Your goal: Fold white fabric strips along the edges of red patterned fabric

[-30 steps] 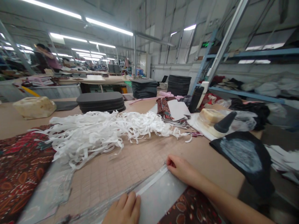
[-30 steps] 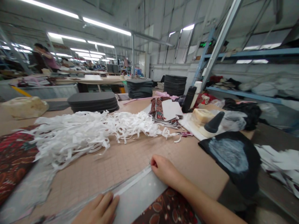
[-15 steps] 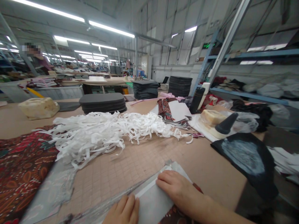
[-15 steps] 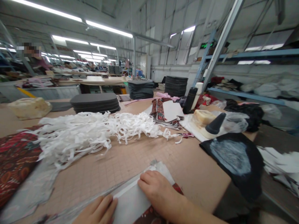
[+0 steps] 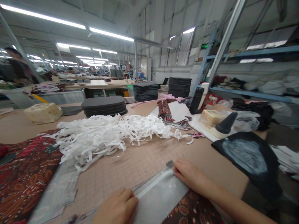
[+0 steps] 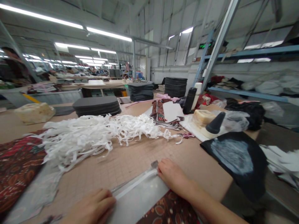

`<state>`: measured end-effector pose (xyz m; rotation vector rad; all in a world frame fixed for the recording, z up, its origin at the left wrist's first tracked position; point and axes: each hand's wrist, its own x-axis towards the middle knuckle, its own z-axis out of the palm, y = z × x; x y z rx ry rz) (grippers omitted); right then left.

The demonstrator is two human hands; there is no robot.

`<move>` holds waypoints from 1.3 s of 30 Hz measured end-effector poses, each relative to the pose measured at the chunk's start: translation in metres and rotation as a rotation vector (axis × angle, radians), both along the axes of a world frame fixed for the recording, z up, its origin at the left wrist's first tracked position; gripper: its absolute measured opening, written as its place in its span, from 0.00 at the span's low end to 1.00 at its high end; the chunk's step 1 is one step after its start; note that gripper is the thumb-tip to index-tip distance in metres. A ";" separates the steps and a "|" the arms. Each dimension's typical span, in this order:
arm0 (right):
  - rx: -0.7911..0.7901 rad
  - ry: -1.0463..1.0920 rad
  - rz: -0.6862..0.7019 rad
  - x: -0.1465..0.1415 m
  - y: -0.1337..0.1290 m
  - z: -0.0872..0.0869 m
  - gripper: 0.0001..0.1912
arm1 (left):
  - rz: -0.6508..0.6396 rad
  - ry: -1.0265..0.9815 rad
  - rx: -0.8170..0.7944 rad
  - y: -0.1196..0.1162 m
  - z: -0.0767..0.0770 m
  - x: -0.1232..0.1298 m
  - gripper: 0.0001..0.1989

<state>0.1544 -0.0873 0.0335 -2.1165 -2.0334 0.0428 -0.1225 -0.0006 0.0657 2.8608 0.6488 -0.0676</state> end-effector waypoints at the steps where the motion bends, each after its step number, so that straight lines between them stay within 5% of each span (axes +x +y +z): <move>1: 0.014 -0.017 -0.003 0.000 -0.002 -0.003 0.08 | -0.005 -0.029 -0.040 0.002 0.001 0.010 0.12; 8: 0.396 -0.271 0.199 0.001 -0.033 -0.014 0.13 | 0.052 -0.289 -0.197 0.011 -0.017 0.074 0.08; 13: 0.395 -0.258 0.222 0.001 -0.034 -0.013 0.12 | 0.130 -0.329 -0.191 0.010 -0.023 0.100 0.03; 30: 0.219 0.152 0.156 0.006 -0.003 -0.019 0.10 | -0.111 -0.146 0.219 0.000 -0.030 0.112 0.08; 34: 0.198 0.154 0.135 0.006 -0.004 -0.013 0.10 | -0.217 -0.122 0.298 -0.006 -0.036 0.112 0.10; 39: 0.145 0.058 0.205 0.004 -0.008 -0.012 0.11 | -0.181 -0.100 0.336 -0.004 -0.034 0.104 0.10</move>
